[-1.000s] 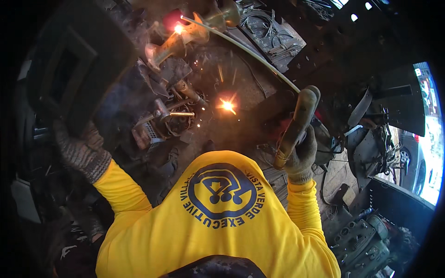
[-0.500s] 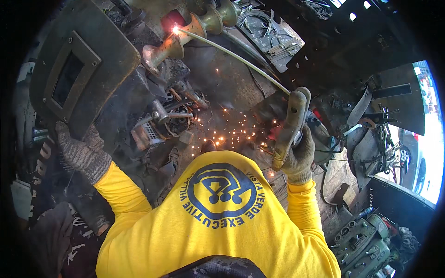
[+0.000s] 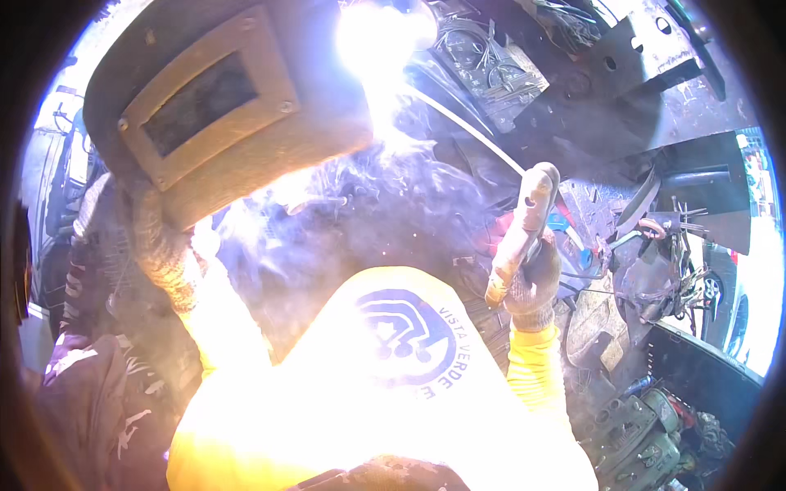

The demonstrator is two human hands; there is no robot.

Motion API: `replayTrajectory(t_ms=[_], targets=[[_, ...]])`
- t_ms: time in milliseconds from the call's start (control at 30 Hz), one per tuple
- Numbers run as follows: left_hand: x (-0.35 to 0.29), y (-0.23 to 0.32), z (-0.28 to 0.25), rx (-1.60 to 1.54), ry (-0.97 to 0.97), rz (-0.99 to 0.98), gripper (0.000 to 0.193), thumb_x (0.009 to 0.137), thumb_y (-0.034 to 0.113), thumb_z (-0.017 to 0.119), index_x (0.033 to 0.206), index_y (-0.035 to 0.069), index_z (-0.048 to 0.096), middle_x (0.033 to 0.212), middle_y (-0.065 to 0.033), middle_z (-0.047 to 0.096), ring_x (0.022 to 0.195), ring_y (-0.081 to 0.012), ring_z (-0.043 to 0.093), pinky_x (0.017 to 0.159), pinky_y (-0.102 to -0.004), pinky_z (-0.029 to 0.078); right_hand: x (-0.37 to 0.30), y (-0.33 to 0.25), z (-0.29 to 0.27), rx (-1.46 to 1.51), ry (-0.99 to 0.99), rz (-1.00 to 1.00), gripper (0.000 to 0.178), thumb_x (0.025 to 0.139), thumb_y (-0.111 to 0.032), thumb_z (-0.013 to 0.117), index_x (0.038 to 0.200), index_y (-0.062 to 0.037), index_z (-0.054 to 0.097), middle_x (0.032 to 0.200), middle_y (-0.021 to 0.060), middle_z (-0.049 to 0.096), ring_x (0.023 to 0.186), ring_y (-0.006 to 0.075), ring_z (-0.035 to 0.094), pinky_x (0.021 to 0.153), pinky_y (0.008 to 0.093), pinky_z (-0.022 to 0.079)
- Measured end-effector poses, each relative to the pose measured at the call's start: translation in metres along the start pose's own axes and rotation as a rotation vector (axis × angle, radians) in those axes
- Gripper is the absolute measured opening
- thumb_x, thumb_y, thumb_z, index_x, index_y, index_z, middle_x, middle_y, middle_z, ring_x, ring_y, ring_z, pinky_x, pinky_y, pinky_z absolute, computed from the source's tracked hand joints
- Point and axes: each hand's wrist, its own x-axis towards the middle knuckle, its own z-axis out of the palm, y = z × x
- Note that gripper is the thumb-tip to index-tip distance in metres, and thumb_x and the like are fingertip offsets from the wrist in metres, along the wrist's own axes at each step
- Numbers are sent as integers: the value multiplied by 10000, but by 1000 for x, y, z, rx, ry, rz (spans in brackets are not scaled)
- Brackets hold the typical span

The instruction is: The person welds metal components together by hand. They hold a protective welding shield in one hand while using a welding electrode holder in the other to strike an arc and fuse the metal joints.

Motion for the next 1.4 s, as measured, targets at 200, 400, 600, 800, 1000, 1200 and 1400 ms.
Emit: replayTrajectory(t_ms=[200, 400, 600, 800, 1000, 1200, 1400], targets=[[-13, -1, 18, 10, -159, 17, 521, 856, 250, 729, 1298, 25, 570, 1223, -146, 628, 1090, -260, 625, 884, -406, 565, 6, -3, -10, 602, -171, 111, 392, 985, -273, 510, 1262, 4, 493, 923, 78, 624, 723, 172, 630, 644, 319, 554], [-2, -7, 17, 19, 36, 0, 535, 860, 279, 718, 1303, 20, 565, 1234, -150, 622, 1103, -264, 617, 895, -404, 554, 9, -38, -3, -493, -3, -486, 399, 981, -198, 549, 1310, 18, 484, 1137, 148, 625, 1000, 225, 644, 874, 325, 530], [14, -1, -17, -60, 249, -15, 551, 864, 308, 707, 1307, 15, 560, 1244, -154, 616, 1116, -269, 610, 905, -403, 542, 9, -37, -9, 377, 33, -77, 372, 985, -156, 554, 1309, 17, 493, 1126, 128, 630, 973, 216, 657, 894, 338, 545], [26, 23, -50, -125, 238, -11, 425, 864, 164, 727, 1254, 53, 602, 1166, -131, 651, 1025, -259, 656, 811, -375, 602, -6, -24, -10, 208, 32, -61, 362, 984, -120, 577, 1315, 2, 496, 1110, 77, 634, 928, 149, 655, 812, 267, 559], [21, 14, -43, -15, 266, 63, 492, 844, 177, 745, 1293, 59, 581, 1230, -130, 618, 1075, -269, 632, 866, -388, 575, -11, -25, -5, 165, 55, -134, 579, 878, -212, 755, 1351, -5, 493, 977, 9, 644, 791, 71, 614, 697, 202, 498], [-7, 3, -24, 148, -51, -31, 710, 833, 211, 752, 1454, 60, 443, 1405, -132, 505, 1236, -261, 530, 1015, -431, 479, -25, -12, -23, 264, 152, -199, 694, 834, -235, 802, 1390, 3, 464, 909, 11, 634, 728, 94, 613, 638, 225, 500], [-56, -21, 26, 706, -607, 187, 693, 912, 271, 701, 1493, 56, 391, 1509, -154, 434, 1350, -270, 462, 1050, -412, 439, -53, 1, -20, 281, 282, -84, 446, 905, -184, 647, 1285, -25, 475, 914, 73, 599, 717, 170, 616, 610, 306, 527]])
